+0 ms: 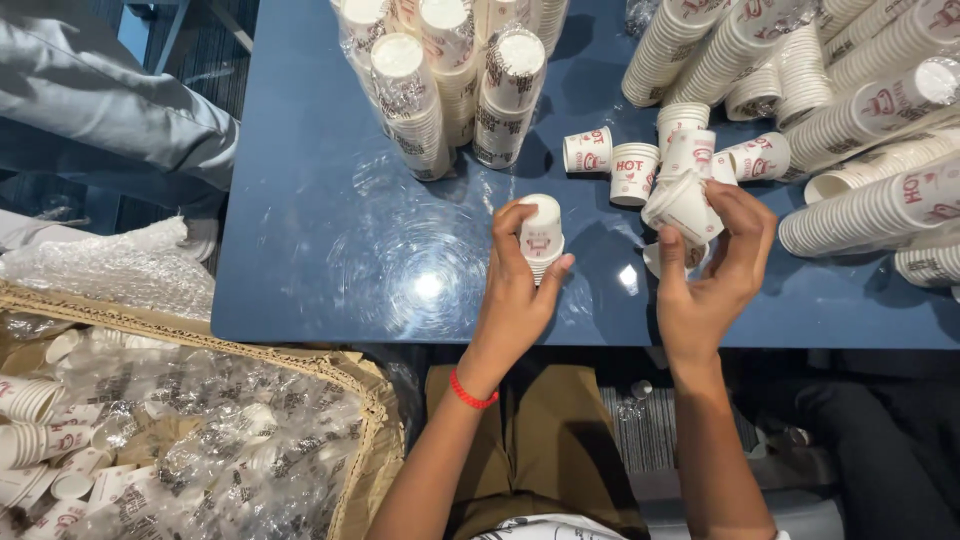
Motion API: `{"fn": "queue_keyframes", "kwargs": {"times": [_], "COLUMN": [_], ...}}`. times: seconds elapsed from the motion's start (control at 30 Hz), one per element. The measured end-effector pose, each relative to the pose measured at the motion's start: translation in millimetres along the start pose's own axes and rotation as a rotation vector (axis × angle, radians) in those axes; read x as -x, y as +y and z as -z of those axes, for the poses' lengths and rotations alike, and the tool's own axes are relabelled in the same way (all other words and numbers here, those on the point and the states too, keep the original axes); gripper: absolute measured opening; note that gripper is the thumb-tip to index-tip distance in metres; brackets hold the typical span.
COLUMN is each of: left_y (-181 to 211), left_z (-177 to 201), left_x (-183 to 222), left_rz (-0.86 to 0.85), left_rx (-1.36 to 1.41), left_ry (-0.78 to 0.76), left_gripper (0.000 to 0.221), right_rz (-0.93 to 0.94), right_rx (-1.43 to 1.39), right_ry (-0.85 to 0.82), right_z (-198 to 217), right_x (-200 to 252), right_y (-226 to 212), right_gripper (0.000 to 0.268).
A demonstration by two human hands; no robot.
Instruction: Sorting and stacking small disposable paper cups from large shipping boxes onto a work table.
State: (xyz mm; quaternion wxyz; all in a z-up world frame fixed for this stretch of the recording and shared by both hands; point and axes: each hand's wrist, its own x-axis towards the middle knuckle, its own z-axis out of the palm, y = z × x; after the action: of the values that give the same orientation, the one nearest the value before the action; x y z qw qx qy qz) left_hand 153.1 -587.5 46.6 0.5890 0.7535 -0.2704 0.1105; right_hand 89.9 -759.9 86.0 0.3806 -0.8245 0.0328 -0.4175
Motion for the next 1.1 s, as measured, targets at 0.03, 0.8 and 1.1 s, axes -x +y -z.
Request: {"fn": "queue_keyframes", "kwargs": {"times": [0.03,0.8,1.1], "left_y": [-1.8,5.1,26.3], "left_z": [-0.2,10.3,18.5], "left_x": [0.0,-2.7,-13.1], "left_rz": [0.0,0.21,0.016], "left_rx": [0.002,0.132,0.127], "left_ry": [0.0,-0.18,-0.194], "left_gripper": [0.068,0.073,0.075], "right_rz": [0.001,0.228,-0.159], "right_rx": [0.002,0.253,0.704], "right_ry": [0.0,-0.581,-0.334], "right_z": [2.2,-25.9,30.2], "right_x": [-8.6,-8.1,27.7], "right_y": [-13.5,-65.8,-15.4], "right_gripper": [0.037,0.053,0.037]}}
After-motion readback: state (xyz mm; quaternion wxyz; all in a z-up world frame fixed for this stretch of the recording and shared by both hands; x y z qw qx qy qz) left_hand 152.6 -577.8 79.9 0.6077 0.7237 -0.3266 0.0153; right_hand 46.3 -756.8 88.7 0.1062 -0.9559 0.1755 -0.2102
